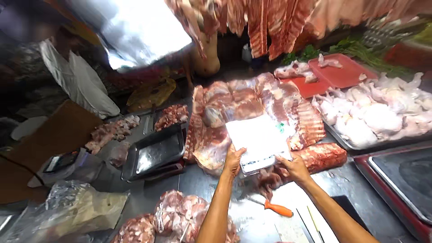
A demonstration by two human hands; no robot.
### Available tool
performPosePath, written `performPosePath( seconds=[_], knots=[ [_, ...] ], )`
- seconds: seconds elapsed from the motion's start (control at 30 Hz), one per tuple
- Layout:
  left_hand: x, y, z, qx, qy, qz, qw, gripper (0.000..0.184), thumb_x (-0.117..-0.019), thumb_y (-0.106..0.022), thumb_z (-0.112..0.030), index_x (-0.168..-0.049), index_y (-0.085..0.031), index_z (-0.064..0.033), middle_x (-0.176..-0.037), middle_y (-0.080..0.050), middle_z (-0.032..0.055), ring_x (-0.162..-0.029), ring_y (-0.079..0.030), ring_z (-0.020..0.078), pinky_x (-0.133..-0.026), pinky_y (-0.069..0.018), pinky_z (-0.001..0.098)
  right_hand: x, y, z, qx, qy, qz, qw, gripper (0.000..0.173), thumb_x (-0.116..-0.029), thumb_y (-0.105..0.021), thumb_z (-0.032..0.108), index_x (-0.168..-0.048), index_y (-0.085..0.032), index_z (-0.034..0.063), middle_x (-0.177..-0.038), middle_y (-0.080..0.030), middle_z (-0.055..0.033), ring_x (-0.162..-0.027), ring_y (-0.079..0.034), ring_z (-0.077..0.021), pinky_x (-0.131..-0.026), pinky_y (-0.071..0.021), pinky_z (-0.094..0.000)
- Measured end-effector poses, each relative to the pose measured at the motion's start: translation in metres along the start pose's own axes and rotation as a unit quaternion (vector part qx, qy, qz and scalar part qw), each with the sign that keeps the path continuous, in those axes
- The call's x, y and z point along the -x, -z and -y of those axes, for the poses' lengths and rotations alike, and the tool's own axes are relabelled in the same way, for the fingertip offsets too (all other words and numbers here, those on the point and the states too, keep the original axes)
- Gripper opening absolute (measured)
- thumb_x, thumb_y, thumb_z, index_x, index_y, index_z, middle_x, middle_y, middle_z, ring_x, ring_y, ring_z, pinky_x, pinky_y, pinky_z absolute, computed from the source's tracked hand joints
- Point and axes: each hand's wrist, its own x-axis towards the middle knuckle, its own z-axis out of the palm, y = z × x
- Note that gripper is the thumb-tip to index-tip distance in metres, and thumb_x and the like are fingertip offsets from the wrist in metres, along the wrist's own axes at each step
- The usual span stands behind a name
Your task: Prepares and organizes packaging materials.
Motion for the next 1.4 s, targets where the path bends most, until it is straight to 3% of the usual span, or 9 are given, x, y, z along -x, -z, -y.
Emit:
performPosePath(
  seconds=[0.1, 0.2, 0.3, 0.43, 0.57, 0.7, 0.97, 1.17, 1.4],
  knots=[
    [-0.045, -0.023, 0.000, 0.030, -0.041, -0.048, 0.998, 0.042, -0.0979, -0.058, 0.005, -0.138, -0.047, 0.0056, -0.121, -0.065, 0.0180, -0.104, -0.067, 0.0189, -0.092, -0.0571, 0.0362, -0.034, -0.002, 0.012, 0.016, 0.011, -0.098, 0.995, 0.049, -0.0980, -0.067, 0.006, -0.144, -0.051, -0.0038, -0.123, -0.066, -0.0213, -0.088, -0.074, -0.0248, -0.076, -0.0646, -0.0395],
    [-0.070, -0.051, 0.023, 0.096, -0.047, -0.147, 0.983, 0.042, -0.1015, -0.055, 0.001, -0.142, -0.045, 0.0047, -0.131, -0.059, 0.0224, -0.114, -0.062, 0.0257, -0.098, -0.0536, 0.0432, -0.068, 0.001, 0.013, 0.137, 0.075, -0.171, 0.973, 0.059, -0.0957, -0.073, 0.017, -0.147, -0.050, -0.0004, -0.134, -0.061, -0.0243, -0.111, -0.067, -0.0322, -0.093, -0.0562, -0.0473],
    [-0.072, -0.075, 0.069, 0.099, 0.056, -0.208, 0.971, 0.046, -0.1070, -0.052, -0.012, -0.147, -0.040, 0.0060, -0.147, -0.048, 0.0278, -0.131, -0.051, 0.0367, -0.107, -0.0448, 0.0544, -0.088, -0.005, -0.001, 0.300, 0.162, -0.102, 0.935, 0.054, -0.0941, -0.071, 0.025, -0.141, -0.060, 0.0023, -0.144, -0.055, -0.0248, -0.131, -0.055, -0.0400, -0.106, -0.0478, -0.0553],
    [-0.047, -0.091, 0.114, 0.084, 0.179, -0.118, 0.973, 0.041, -0.1120, -0.038, -0.026, -0.139, -0.050, 0.0032, -0.127, -0.061, 0.0231, -0.110, -0.061, 0.0314, -0.092, -0.0525, 0.0480, -0.118, -0.013, -0.018, 0.501, 0.056, 0.077, 0.860, 0.069, -0.0968, -0.062, 0.051, -0.151, -0.052, 0.0094, -0.157, -0.044, -0.0224, -0.144, -0.040, -0.0447, -0.116, -0.0335, -0.0628],
    [-0.025, -0.075, 0.107, -0.042, 0.205, -0.022, 0.978, 0.052, -0.1054, -0.051, -0.013, -0.154, -0.035, -0.0016, -0.133, -0.059, 0.0257, -0.107, -0.066, 0.0334, -0.088, -0.0571, 0.0484, -0.130, -0.017, -0.026, 0.554, 0.032, 0.098, 0.826, 0.069, -0.0915, -0.071, 0.048, -0.145, -0.057, 0.0065, -0.149, -0.050, -0.0243, -0.139, -0.044, -0.0457, -0.109, -0.0404, -0.0642],
    [-0.023, -0.045, 0.065, -0.291, 0.144, 0.024, 0.945, 0.029, -0.1046, -0.057, -0.020, -0.118, -0.068, 0.0032, -0.095, -0.074, 0.0126, -0.079, -0.071, 0.0174, -0.077, -0.0592, 0.0369, -0.117, -0.010, -0.021, 0.569, 0.028, 0.106, 0.815, 0.043, -0.0937, -0.071, 0.030, -0.128, -0.069, 0.0035, -0.128, -0.064, -0.0261, -0.126, -0.056, -0.0455, -0.105, -0.0432, -0.0624],
    [-0.123, -0.024, 0.050, -0.575, -0.089, 0.137, 0.802, 0.043, -0.1024, -0.052, -0.012, -0.145, -0.058, -0.0089, -0.160, -0.044, 0.0128, -0.149, -0.040, 0.0298, -0.121, -0.0346, 0.0488, -0.114, -0.012, -0.021, 0.601, 0.045, 0.132, 0.787, 0.024, -0.0949, -0.061, 0.016, -0.109, -0.073, 0.0019, -0.126, -0.065, -0.0206, -0.124, -0.058, -0.0397, -0.102, -0.0461, -0.0574],
    [-0.138, -0.037, 0.053, -0.668, -0.008, 0.205, 0.715, 0.052, -0.1025, -0.051, -0.016, -0.154, -0.049, -0.0195, -0.165, -0.036, 0.0102, -0.149, -0.037, 0.0361, -0.116, -0.0365, 0.0567, -0.117, -0.022, -0.012, 0.601, 0.004, 0.224, 0.767, 0.041, -0.1033, -0.049, 0.024, -0.139, -0.059, 0.0076, -0.124, -0.068, -0.0221, -0.116, -0.065, -0.0409, -0.096, -0.0501, -0.0621],
    [-0.147, -0.031, 0.045, -0.573, 0.007, 0.236, 0.785, 0.040, -0.1039, -0.048, -0.016, -0.140, -0.062, -0.0055, -0.152, -0.052, 0.0177, -0.140, -0.050, 0.0352, -0.116, -0.0382, 0.0559, -0.105, -0.079, -0.019, 0.566, -0.066, 0.196, 0.798, 0.054, -0.0931, -0.068, 0.046, -0.123, -0.068, 0.0010, -0.117, -0.070, -0.0244, -0.113, -0.066, -0.0430, -0.096, -0.0493, -0.0652]
  ],
)
